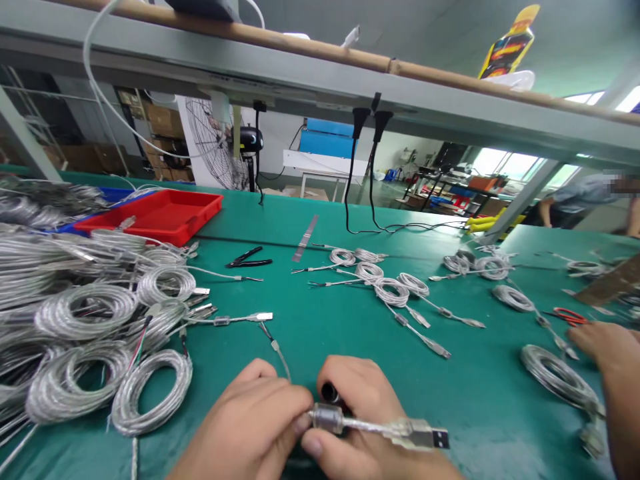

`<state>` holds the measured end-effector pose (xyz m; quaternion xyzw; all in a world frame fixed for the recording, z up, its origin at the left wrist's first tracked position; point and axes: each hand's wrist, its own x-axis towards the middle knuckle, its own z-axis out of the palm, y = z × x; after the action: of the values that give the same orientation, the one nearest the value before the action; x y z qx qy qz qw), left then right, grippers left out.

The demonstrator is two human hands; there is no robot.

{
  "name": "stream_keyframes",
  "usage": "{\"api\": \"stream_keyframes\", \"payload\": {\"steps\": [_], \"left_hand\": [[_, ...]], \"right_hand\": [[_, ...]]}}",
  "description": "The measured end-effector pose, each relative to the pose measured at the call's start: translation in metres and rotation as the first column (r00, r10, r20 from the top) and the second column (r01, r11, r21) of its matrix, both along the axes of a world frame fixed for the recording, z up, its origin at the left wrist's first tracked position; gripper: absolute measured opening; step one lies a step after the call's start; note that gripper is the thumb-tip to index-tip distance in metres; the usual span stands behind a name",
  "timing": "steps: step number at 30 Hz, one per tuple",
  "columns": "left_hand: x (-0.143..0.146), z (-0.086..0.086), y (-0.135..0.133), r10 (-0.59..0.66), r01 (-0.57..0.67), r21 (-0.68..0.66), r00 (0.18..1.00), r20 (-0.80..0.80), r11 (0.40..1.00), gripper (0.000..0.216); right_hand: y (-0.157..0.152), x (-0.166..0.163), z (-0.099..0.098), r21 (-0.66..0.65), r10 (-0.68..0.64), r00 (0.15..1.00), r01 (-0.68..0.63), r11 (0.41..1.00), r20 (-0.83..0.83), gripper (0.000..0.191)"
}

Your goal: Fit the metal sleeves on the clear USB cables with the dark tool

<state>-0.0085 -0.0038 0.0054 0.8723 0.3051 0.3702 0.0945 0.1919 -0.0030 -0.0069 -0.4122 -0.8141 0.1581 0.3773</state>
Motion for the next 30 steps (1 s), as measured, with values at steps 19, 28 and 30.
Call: {"api": "stream_keyframes", "payload": {"steps": [19,28,30], "left_hand": [[0.001,0.012,0.001,-0.008,0.007,0.016,0.998,0.065,1.0,0.032],[0.002,-0.008,-0.004,0.15,-0.183,0.298,0.98,0.13,0.937,0.033],[0.008,-0.014,-0.006,0.162,-0.186,0.281,0.981,0.109,0.941,0.036]], "right_hand": [[-0.006,0.0,0.0,-0.185,0.004,0.976,-0.044,0.982,-0.216,0.029],[0.002,-0.009,-0.01,-0.588,-0.325,0.698,-0.17,0.791,-0.638,0.045],[0.003,-0.016,-0.012,-0.612,-0.305,0.692,-0.247,0.752,-0.654,0.05]]}}
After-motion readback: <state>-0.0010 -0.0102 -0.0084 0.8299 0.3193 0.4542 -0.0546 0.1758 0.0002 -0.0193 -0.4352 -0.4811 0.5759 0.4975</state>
